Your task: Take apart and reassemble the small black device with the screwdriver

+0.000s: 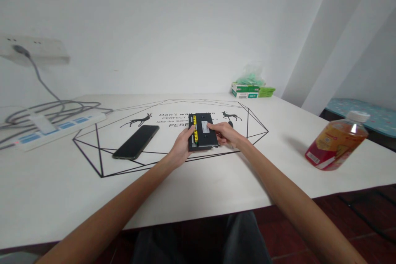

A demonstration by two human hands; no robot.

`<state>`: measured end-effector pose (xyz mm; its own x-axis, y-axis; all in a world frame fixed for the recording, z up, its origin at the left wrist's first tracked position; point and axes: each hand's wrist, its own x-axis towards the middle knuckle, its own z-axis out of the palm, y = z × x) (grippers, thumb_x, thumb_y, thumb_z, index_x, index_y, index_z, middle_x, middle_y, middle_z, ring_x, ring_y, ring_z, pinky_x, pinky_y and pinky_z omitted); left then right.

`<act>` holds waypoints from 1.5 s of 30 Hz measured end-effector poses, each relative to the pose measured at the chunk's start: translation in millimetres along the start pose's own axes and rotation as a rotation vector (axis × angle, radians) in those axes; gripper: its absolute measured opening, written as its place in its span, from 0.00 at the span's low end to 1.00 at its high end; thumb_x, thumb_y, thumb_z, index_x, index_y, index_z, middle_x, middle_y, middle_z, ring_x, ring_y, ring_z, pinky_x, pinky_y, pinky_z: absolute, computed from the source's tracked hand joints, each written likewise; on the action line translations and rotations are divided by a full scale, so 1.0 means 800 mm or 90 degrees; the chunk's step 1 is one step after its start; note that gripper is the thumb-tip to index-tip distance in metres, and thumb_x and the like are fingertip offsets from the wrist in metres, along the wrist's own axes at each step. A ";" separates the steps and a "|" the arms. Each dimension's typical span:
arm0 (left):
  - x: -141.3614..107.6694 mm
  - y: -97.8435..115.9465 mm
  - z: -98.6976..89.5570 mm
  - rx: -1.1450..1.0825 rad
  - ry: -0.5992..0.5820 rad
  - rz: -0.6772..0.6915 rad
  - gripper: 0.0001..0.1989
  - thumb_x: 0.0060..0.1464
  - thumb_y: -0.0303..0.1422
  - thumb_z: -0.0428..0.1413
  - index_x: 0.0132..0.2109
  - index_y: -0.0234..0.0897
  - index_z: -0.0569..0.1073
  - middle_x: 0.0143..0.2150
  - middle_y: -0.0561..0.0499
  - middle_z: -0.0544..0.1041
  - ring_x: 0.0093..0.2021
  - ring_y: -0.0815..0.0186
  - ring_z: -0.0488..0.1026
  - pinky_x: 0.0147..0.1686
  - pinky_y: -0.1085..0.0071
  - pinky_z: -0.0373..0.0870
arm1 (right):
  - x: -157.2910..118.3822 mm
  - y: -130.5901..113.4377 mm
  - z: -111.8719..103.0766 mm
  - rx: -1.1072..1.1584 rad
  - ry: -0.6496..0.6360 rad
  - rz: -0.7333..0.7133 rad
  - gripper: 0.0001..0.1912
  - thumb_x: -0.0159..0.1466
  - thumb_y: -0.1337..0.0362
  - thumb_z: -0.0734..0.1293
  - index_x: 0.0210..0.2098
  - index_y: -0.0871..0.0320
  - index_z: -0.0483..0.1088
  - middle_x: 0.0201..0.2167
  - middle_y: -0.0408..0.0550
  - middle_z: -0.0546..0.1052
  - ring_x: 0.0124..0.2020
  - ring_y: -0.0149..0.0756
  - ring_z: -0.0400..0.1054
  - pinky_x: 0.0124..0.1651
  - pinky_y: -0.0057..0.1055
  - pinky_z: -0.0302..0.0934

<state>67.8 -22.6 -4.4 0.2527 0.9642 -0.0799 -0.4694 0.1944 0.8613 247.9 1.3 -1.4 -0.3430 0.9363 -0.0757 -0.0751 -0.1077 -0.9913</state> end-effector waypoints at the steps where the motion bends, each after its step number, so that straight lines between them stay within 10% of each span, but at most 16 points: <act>1: 0.000 0.000 0.000 0.002 0.000 -0.002 0.12 0.60 0.33 0.54 0.48 0.31 0.72 0.40 0.41 0.80 0.35 0.58 0.80 0.38 0.57 0.78 | 0.000 -0.001 0.000 0.001 0.002 0.002 0.26 0.52 0.48 0.73 0.18 0.60 0.60 0.07 0.38 0.61 0.08 0.19 0.46 0.09 0.20 0.39; 35: 0.013 -0.010 -0.004 0.080 0.071 0.155 0.16 0.57 0.41 0.56 0.43 0.31 0.75 0.39 0.43 0.80 0.44 0.57 0.77 0.44 0.65 0.74 | -0.011 -0.010 0.024 -0.210 0.017 -0.103 0.27 0.57 0.45 0.68 0.14 0.59 0.62 0.08 0.43 0.66 0.07 0.23 0.54 0.09 0.22 0.43; 45: 0.020 -0.010 -0.016 0.133 0.043 0.167 0.19 0.54 0.44 0.58 0.44 0.32 0.75 0.36 0.45 0.80 0.40 0.57 0.77 0.40 0.67 0.75 | -0.011 -0.004 0.024 -0.525 0.122 -0.235 0.33 0.62 0.42 0.60 0.11 0.59 0.60 0.06 0.41 0.61 0.12 0.23 0.54 0.20 0.23 0.49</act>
<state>65.0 -6.4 -18.7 0.0862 0.9876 0.1315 -0.3254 -0.0969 0.9406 232.9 -12.9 4.7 -0.2634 0.9113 0.3164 0.5677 0.4116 -0.7130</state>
